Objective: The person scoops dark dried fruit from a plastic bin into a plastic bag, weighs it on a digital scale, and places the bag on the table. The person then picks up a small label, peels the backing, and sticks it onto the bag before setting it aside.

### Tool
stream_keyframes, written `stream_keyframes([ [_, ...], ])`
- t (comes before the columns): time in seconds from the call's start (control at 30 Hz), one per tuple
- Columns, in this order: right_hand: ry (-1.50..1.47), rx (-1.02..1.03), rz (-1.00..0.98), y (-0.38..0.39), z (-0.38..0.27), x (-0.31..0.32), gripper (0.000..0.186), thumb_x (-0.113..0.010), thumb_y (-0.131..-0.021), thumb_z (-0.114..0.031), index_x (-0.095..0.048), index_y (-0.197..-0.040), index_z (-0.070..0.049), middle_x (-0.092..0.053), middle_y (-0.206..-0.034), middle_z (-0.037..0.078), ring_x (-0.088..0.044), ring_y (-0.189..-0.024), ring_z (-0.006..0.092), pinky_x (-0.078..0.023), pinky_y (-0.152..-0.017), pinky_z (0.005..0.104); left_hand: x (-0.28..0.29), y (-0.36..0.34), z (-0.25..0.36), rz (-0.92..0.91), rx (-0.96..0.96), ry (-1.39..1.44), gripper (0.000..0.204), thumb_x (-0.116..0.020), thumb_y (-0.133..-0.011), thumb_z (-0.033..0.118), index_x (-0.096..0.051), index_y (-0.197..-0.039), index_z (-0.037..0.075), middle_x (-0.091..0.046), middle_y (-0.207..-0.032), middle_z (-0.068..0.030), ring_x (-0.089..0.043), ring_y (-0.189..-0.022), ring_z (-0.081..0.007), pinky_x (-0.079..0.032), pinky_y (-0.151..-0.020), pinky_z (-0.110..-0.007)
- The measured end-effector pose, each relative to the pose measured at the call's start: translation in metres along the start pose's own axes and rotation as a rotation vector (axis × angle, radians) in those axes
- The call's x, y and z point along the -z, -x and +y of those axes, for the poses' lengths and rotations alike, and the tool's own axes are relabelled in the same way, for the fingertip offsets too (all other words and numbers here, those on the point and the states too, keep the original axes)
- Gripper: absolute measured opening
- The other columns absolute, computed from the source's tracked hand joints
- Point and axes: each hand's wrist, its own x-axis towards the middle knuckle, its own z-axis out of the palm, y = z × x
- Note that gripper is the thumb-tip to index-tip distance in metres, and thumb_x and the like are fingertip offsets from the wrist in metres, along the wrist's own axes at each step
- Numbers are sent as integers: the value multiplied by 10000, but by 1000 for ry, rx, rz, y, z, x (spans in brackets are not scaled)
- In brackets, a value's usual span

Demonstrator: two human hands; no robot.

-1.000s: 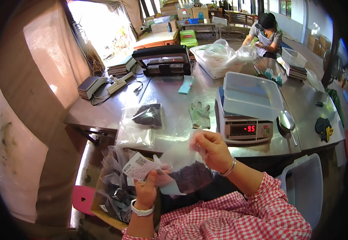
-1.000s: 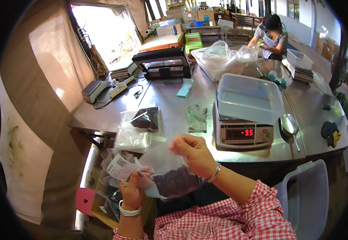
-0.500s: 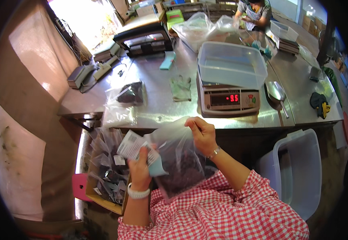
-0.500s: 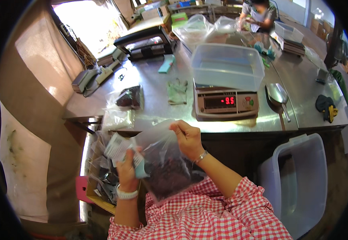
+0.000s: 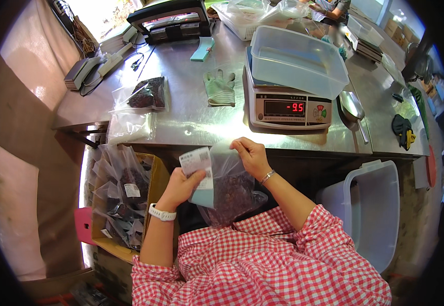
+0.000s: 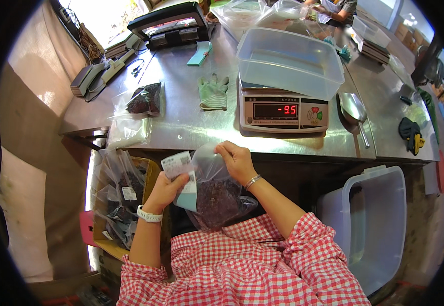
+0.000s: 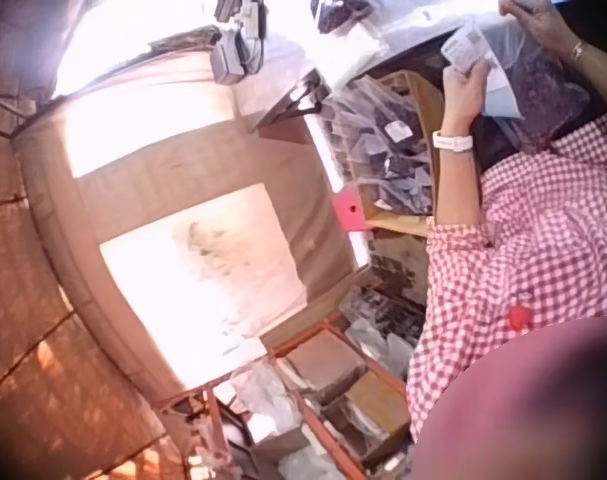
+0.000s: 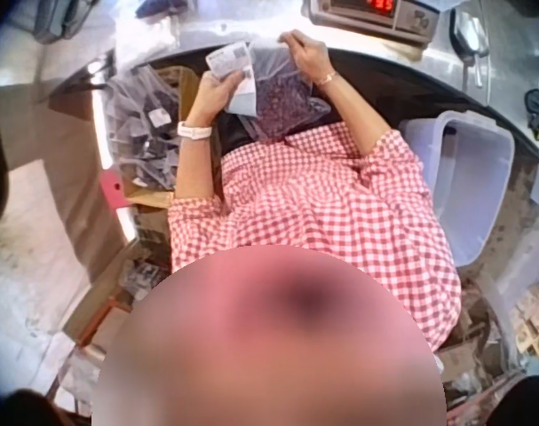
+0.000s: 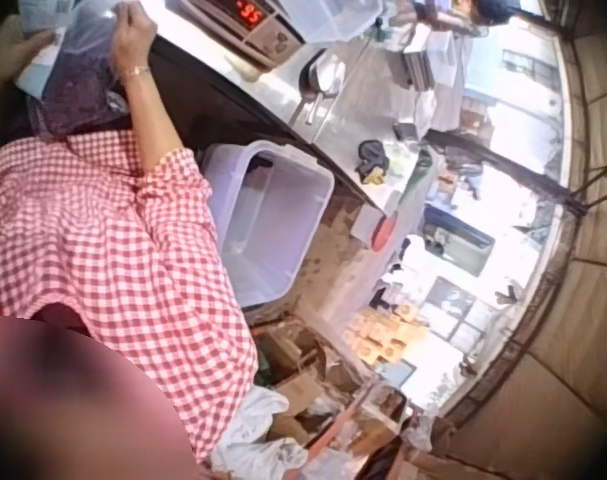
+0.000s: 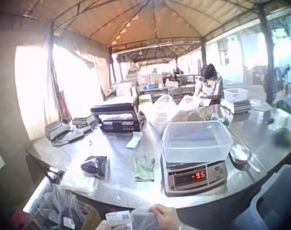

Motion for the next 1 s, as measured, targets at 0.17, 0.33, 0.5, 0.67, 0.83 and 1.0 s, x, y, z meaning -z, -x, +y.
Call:
stream_keyframes([
  [0.17,432,-62,149,-2,-19,1,327,-606,-795,-157,-541,-1104,-72,-589,-874,115,-570,-689,245,-443,-627,332,-2,-27,-25,116,14,396,253,-587,-864,174,-593,-1019,-25,-644,-937,-86,-605,-771,-144,-496,-685,-273],
  [0.33,722,575,-432,65,-40,-9,559,-589,-791,-383,-464,-1250,-89,-481,-1264,117,-421,-1196,245,-279,-1009,382,1,-37,-47,141,43,676,256,-582,-865,202,-577,-1011,-9,-635,-896,-74,-604,-708,-141,-516,-624,-272],
  [0.5,779,219,-395,96,-5,4,751,-551,-767,-537,-365,-1324,-69,-341,-1388,125,-302,-1294,245,-200,-1055,405,6,-44,-61,130,71,845,283,-583,-864,195,-533,-1055,-8,-621,-955,-102,-605,-799,-173,-521,-698,-299],
  [0.67,749,168,-393,91,-1,21,783,-522,-774,-560,-337,-1338,-49,-315,-1401,137,-278,-1311,248,-174,-1066,408,10,-53,-65,62,177,995,301,-562,-877,204,-522,-1076,-18,-613,-995,-114,-613,-829,-203,-525,-730,-322],
  [0.83,771,393,-471,98,-25,2,704,-470,-817,-540,-369,-1330,-69,-362,-1381,111,-289,-1309,232,-134,-1078,413,4,-51,-64,7,150,1067,267,-541,-888,201,-545,-1045,-14,-620,-970,-108,-617,-820,-194,-526,-725,-322],
  [1.0,818,583,-594,101,-15,1,563,-508,-820,-474,-398,-1327,-257,-339,-1405,25,-236,-1328,189,-82,-1083,438,7,-47,-55,82,124,993,250,-520,-898,210,-558,-1012,-10,-629,-946,-113,-622,-822,-202,-519,-745,-330],
])
